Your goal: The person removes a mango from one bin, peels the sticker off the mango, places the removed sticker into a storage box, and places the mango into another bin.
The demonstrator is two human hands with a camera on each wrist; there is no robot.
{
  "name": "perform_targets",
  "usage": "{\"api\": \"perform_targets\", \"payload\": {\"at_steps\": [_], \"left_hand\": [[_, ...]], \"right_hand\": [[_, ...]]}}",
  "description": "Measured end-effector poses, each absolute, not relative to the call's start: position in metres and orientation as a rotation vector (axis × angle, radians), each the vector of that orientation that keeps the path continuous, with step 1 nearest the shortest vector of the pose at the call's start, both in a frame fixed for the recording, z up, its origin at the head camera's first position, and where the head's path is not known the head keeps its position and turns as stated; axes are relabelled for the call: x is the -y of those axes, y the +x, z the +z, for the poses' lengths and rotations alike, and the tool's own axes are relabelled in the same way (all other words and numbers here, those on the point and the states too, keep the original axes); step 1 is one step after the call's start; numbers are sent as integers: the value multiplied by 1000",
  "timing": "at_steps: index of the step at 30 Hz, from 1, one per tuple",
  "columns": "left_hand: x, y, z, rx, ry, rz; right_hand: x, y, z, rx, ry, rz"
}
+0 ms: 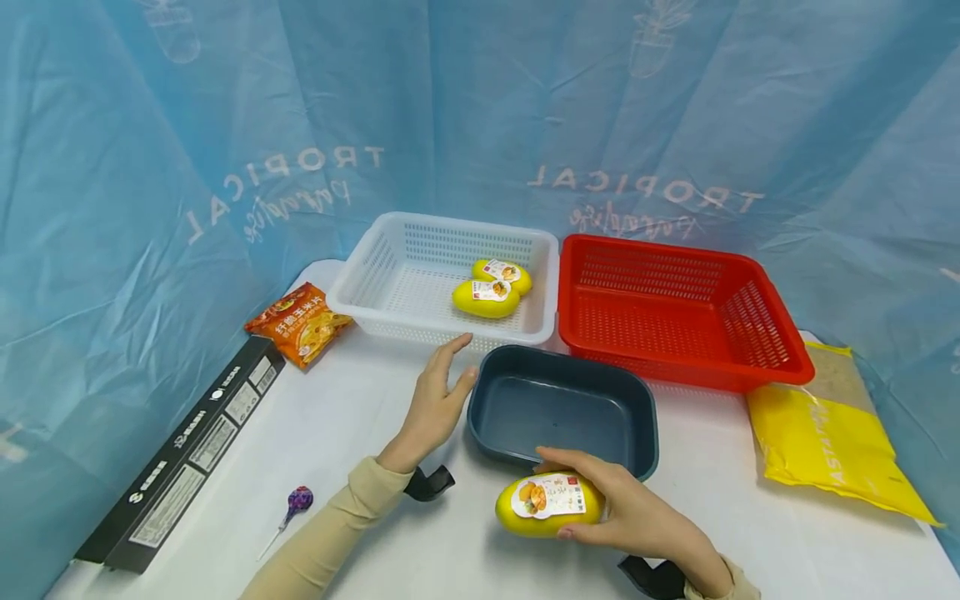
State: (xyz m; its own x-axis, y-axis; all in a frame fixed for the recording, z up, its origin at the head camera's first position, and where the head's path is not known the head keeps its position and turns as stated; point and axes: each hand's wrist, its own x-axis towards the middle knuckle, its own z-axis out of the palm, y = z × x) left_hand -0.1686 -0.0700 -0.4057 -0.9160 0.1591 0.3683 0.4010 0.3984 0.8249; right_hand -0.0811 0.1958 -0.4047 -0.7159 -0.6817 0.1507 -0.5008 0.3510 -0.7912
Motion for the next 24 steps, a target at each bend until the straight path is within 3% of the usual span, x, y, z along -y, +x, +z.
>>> {"api": "perform_targets", "payload": {"at_steps": [17,24], "left_hand": [[45,-137,-404,2374,-877,-1484],[33,-118,-409,2410,-1064,-1452]], "right_hand": [[-195,-74,-439,-2238,-865,-1276],[-203,-69,-448,-2319,-897,-1233]]}}
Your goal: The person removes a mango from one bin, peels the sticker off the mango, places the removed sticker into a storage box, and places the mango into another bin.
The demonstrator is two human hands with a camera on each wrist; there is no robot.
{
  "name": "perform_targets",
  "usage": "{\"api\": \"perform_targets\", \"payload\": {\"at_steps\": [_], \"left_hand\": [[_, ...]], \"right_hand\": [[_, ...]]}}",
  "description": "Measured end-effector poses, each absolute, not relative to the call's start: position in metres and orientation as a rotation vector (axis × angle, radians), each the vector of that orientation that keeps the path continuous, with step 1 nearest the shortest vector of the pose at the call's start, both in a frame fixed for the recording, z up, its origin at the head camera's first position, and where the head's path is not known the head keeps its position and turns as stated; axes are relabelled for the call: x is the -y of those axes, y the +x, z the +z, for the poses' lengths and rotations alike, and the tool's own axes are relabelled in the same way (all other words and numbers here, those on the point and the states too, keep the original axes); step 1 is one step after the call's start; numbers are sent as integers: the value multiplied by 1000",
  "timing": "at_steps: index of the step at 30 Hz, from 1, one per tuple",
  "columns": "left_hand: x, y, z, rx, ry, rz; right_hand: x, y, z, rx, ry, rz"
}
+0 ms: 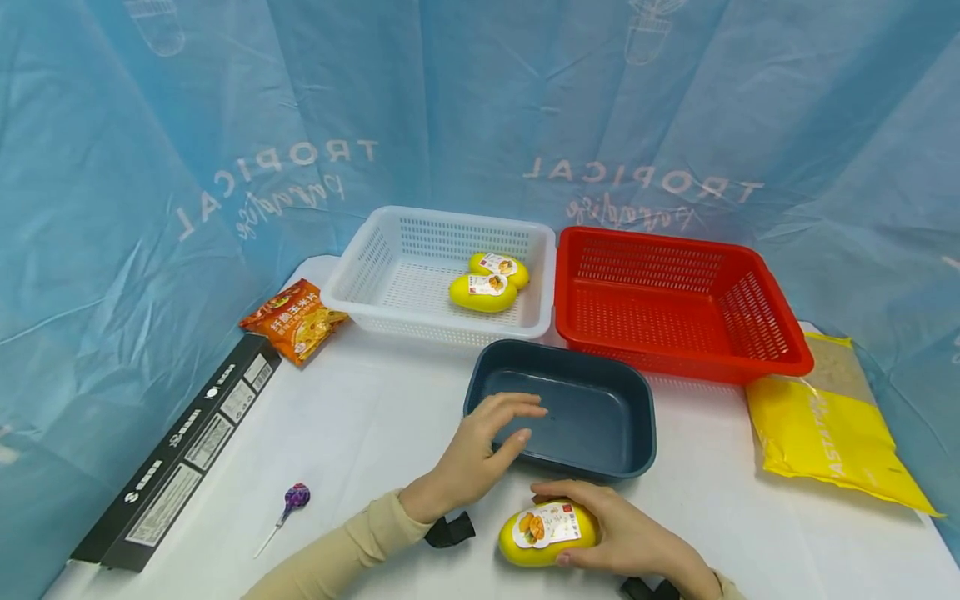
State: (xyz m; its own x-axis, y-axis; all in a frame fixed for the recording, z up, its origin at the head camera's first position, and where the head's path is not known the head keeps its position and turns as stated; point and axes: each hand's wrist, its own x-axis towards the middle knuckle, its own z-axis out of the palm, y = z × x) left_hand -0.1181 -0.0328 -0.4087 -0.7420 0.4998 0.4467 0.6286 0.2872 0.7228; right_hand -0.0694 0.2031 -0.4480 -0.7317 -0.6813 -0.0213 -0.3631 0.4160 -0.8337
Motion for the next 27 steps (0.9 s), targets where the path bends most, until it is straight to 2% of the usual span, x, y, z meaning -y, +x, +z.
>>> {"api": "perform_targets", "payload": {"at_steps": [7,11,27], "left_hand": [[23,-94,-415,2499,-1359,-1327],[20,-87,-422,2598,-1437,-1242],[26,-102,-435,2401,-1639,-656]], "right_hand": [[-211,-70,-453,-2478,-867,-1158],[-215,-74,-455,-2465,-876,-1215],[-221,-78,-462,-2407,-844,-1283]]}}
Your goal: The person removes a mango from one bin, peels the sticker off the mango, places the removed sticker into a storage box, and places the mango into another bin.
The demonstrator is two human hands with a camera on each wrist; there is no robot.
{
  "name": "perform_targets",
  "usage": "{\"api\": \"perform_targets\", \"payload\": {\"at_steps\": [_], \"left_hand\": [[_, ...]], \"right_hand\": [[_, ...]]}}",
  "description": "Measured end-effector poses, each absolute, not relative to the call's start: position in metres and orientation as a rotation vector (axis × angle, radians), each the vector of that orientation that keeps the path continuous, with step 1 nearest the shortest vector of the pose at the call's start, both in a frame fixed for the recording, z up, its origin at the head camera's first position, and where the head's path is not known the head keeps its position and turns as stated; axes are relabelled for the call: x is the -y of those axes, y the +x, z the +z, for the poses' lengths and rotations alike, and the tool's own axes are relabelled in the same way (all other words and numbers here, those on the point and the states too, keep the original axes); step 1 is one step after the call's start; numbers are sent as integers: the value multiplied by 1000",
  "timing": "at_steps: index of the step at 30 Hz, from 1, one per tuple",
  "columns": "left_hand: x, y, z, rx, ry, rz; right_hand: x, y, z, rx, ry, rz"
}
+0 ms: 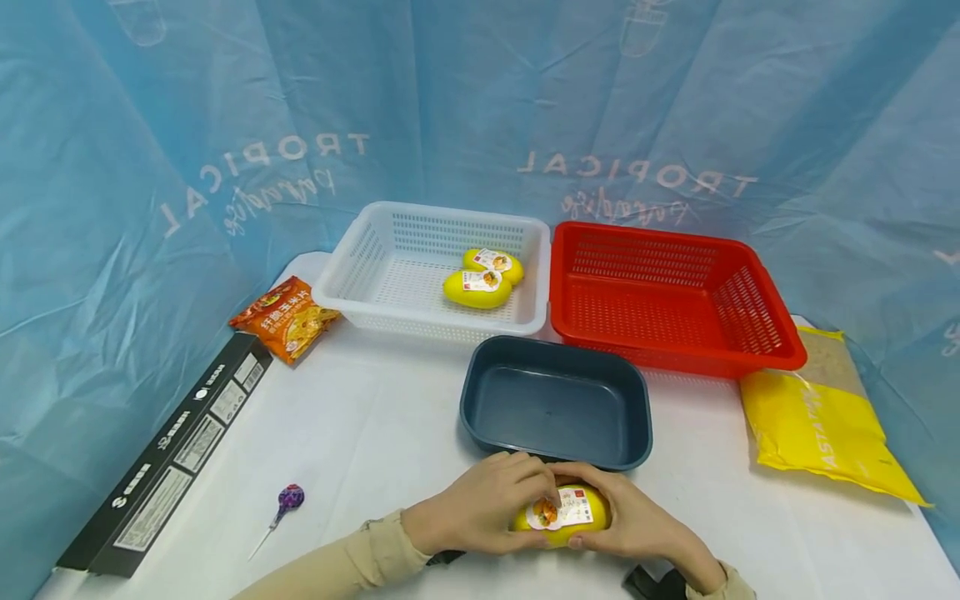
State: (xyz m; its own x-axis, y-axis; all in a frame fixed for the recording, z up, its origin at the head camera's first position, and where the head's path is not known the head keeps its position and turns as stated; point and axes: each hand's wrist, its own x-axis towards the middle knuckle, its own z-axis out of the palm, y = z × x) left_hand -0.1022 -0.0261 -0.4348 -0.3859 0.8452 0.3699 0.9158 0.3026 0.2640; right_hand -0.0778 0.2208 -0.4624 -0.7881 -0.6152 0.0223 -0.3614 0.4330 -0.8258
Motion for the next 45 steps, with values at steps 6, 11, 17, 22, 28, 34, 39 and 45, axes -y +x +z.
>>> {"api": "perform_targets", "payload": {"at_steps": [6,11,17,22,28,34,39,45], "left_hand": [[34,-111,-431,2387,-1723,-592],[38,-116,-426,2377,-1753,-555],[42,-120,-425,2358,-1710,-563],[42,-120,-426,2322,-1677,-562],[40,-119,-426,2294,-1682,-534],[39,-118,-425,2237,-1666,-481],[38,-117,-425,2160,-1606,-433],[35,-116,-420,2047,-1539,-535]], "right_hand": [[-223,-78,-465,-2396,-828,-1288],[-222,-77,-467,-2434,-821,-1265],[-220,-77,-468,-2439,-797,-1266],[-221,-77,-469,-2430,-817,-1288],[-222,-77,-471,-2427,-825,-1304],[-222,-76,-471,-2407,-849,-1331],[-219,-76,-471,-2415,-874,-1335],[-212,-76,-470,-2410,-914,-1304]]}}
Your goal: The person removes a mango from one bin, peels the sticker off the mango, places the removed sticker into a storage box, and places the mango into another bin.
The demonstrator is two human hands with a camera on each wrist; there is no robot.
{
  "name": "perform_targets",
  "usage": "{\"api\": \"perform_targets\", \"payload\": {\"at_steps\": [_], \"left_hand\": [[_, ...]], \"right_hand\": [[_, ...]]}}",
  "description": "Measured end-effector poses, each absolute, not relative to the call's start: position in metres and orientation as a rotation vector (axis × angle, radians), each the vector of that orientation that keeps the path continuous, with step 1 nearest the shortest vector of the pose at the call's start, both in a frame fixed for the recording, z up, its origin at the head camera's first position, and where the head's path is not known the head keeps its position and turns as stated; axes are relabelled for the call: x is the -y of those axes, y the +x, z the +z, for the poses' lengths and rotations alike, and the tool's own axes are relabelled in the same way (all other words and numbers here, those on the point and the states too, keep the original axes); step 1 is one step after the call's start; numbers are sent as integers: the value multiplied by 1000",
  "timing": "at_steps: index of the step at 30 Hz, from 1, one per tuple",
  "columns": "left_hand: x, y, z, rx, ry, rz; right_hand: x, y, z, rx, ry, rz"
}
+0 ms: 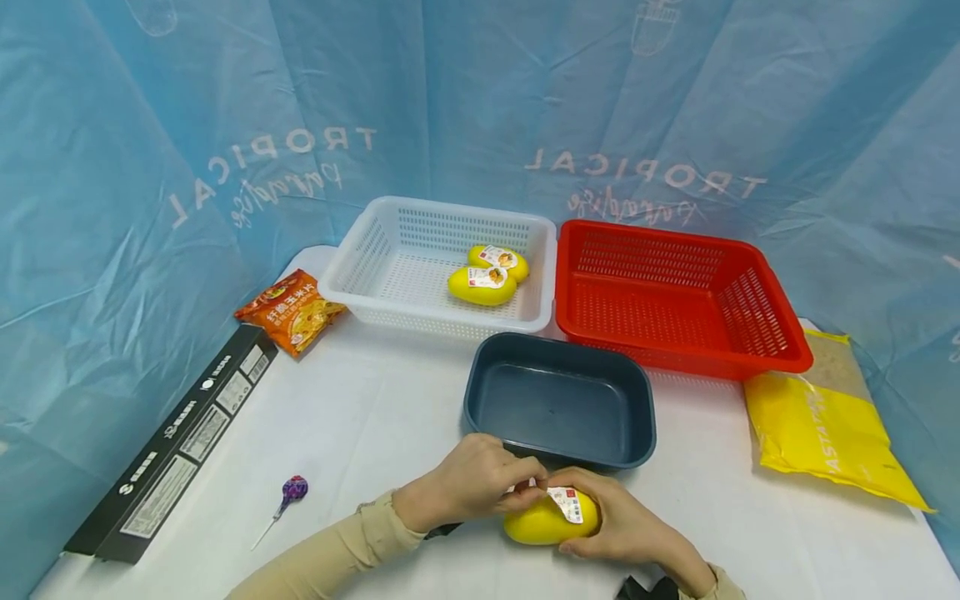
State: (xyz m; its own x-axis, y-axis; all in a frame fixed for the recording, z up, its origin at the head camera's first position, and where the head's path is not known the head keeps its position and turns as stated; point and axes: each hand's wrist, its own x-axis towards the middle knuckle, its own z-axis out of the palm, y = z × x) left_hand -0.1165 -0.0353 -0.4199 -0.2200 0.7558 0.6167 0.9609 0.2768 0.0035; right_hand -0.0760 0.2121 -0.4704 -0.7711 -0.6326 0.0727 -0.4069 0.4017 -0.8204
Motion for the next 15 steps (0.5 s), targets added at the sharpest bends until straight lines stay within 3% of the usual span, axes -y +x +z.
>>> {"api": "perform_targets", "payload": {"at_steps": [7,15], "left_hand": [[34,-112,-420,2140,-1588,-807],[28,-99,-425,2380,-1313,-862]], "right_hand": [[-211,-75,-470,-2385,-856,-1309],[-209,-76,-470,-2385,-824,-1304]]}}
